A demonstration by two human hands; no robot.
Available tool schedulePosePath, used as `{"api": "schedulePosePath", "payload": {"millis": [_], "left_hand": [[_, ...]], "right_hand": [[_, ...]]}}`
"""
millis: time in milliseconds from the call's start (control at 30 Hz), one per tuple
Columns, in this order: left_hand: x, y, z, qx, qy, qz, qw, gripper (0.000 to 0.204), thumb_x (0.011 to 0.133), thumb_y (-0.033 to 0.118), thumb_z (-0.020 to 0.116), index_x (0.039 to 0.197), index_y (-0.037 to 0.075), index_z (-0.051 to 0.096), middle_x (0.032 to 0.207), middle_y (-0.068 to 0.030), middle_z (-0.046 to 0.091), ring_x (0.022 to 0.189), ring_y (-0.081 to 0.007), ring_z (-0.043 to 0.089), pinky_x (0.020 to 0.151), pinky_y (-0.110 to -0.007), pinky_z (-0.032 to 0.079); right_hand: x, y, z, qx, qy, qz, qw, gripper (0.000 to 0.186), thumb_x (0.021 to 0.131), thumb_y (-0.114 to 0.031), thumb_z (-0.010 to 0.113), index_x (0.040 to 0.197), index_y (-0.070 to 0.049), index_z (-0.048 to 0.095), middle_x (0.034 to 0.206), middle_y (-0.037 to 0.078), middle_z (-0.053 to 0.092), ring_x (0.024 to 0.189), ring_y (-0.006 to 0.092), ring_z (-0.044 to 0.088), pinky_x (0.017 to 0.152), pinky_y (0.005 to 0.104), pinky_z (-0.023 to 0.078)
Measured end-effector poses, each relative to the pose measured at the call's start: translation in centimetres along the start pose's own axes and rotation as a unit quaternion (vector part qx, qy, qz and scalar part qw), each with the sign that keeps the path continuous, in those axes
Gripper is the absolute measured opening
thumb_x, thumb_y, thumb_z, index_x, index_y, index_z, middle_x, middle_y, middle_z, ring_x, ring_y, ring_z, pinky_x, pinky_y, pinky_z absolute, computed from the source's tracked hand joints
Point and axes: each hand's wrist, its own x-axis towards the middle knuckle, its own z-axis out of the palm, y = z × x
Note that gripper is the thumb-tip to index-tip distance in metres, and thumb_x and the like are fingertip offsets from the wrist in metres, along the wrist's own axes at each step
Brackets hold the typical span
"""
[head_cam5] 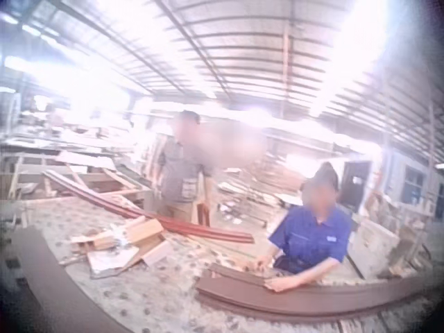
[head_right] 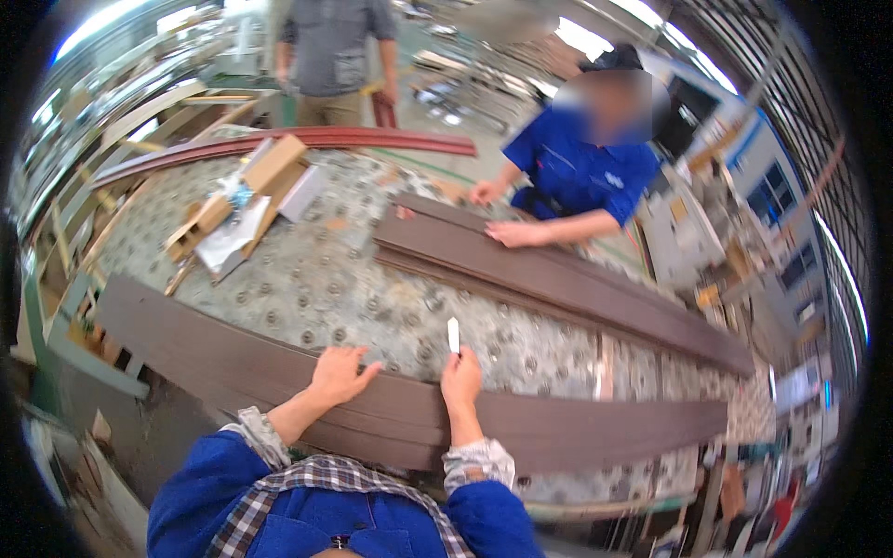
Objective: The person rubs the surface of long brown wooden planks with a small white block, moving back and forth along the length of each plank. The person handles several planks one at a time on a perforated metal workbench in a workshop.
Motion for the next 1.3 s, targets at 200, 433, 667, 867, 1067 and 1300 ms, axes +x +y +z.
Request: {"api": "schedulePosePath", "payload": {"millis": [200, 433, 667, 867, 1067, 1300], "left_hand": [[-0.8, -0.6, 0.6, -0.001, -0.014, -0.011, 1.0, 0.055, 0.094, 0.049, 0.05, 0.114, 0.0, 0.064, 0.092, -0.0187, 0.069, 0.088, -0.0332, 0.064, 0.084, -0.042, 0.044], [-0.8, -0.5, 0.5, 0.007, -0.02, -0.007, 1.0, 0.052, 0.094, 0.048, 0.048, 0.103, 0.001, 0.068, 0.091, -0.0172, 0.069, 0.089, -0.0307, 0.065, 0.085, -0.042, 0.043], [-1.2, -0.8, 0.6, 0.009, -0.023, -0.005, 1.0, 0.051, 0.093, 0.049, 0.05, 0.102, 0.003, 0.069, 0.092, -0.0164, 0.069, 0.09, -0.0301, 0.065, 0.084, -0.041, 0.044], [-1.4, -0.9, 0.5, 0.016, -0.051, -0.009, 0.999, 0.051, 0.093, 0.05, 0.049, 0.102, 0.004, 0.07, 0.092, -0.016, 0.07, 0.091, -0.03, 0.065, 0.084, -0.041, 0.043], [-1.5, -1.0, 1.0, 0.021, -0.008, 0.012, 1.0, 0.052, 0.093, 0.05, 0.049, 0.096, 0.004, 0.072, 0.087, -0.0158, 0.07, 0.085, -0.0308, 0.066, 0.08, -0.042, 0.045], [-1.4, -0.9, 0.9, 0.013, 0.019, 0.02, 1.0, 0.048, 0.092, 0.047, 0.052, 0.093, 0.003, 0.071, 0.083, -0.0162, 0.069, 0.081, -0.0315, 0.066, 0.08, -0.042, 0.045]], "right_hand": [[-0.3, -0.1, -0.2, 0.024, 0.026, -0.006, 0.999, 0.02, 0.088, -0.02, 0.058, 0.096, -0.002, 0.062, 0.081, 0.016, 0.067, 0.075, 0.0318, 0.064, 0.071, 0.0428, 0.048], [0.0, 0.3, -0.2, 0.064, 0.033, 0.007, 0.997, 0.022, 0.084, -0.02, 0.066, 0.093, -0.001, 0.062, 0.078, 0.013, 0.066, 0.072, 0.0277, 0.063, 0.069, 0.0397, 0.049], [-0.4, 0.4, -0.3, -0.008, 0.056, -0.038, 0.998, 0.024, 0.083, -0.023, 0.069, 0.092, -0.002, 0.062, 0.079, 0.015, 0.066, 0.073, 0.03, 0.064, 0.07, 0.0396, 0.049], [-0.8, 0.8, -0.2, -0.023, 0.033, -0.038, 0.998, 0.028, 0.084, -0.028, 0.067, 0.097, -0.002, 0.066, 0.082, 0.017, 0.067, 0.078, 0.0349, 0.065, 0.072, 0.0432, 0.049], [-0.8, -0.2, -0.6, -0.062, 0.019, -0.031, 0.997, 0.029, 0.084, -0.031, 0.066, 0.091, -0.003, 0.067, 0.081, 0.019, 0.068, 0.078, 0.0369, 0.065, 0.07, 0.0444, 0.048], [-0.8, -0.6, -0.8, -0.058, 0.02, -0.022, 0.998, 0.031, 0.085, -0.033, 0.065, 0.084, -0.002, 0.066, 0.074, 0.019, 0.065, 0.073, 0.0385, 0.064, 0.065, 0.0456, 0.047]]}}
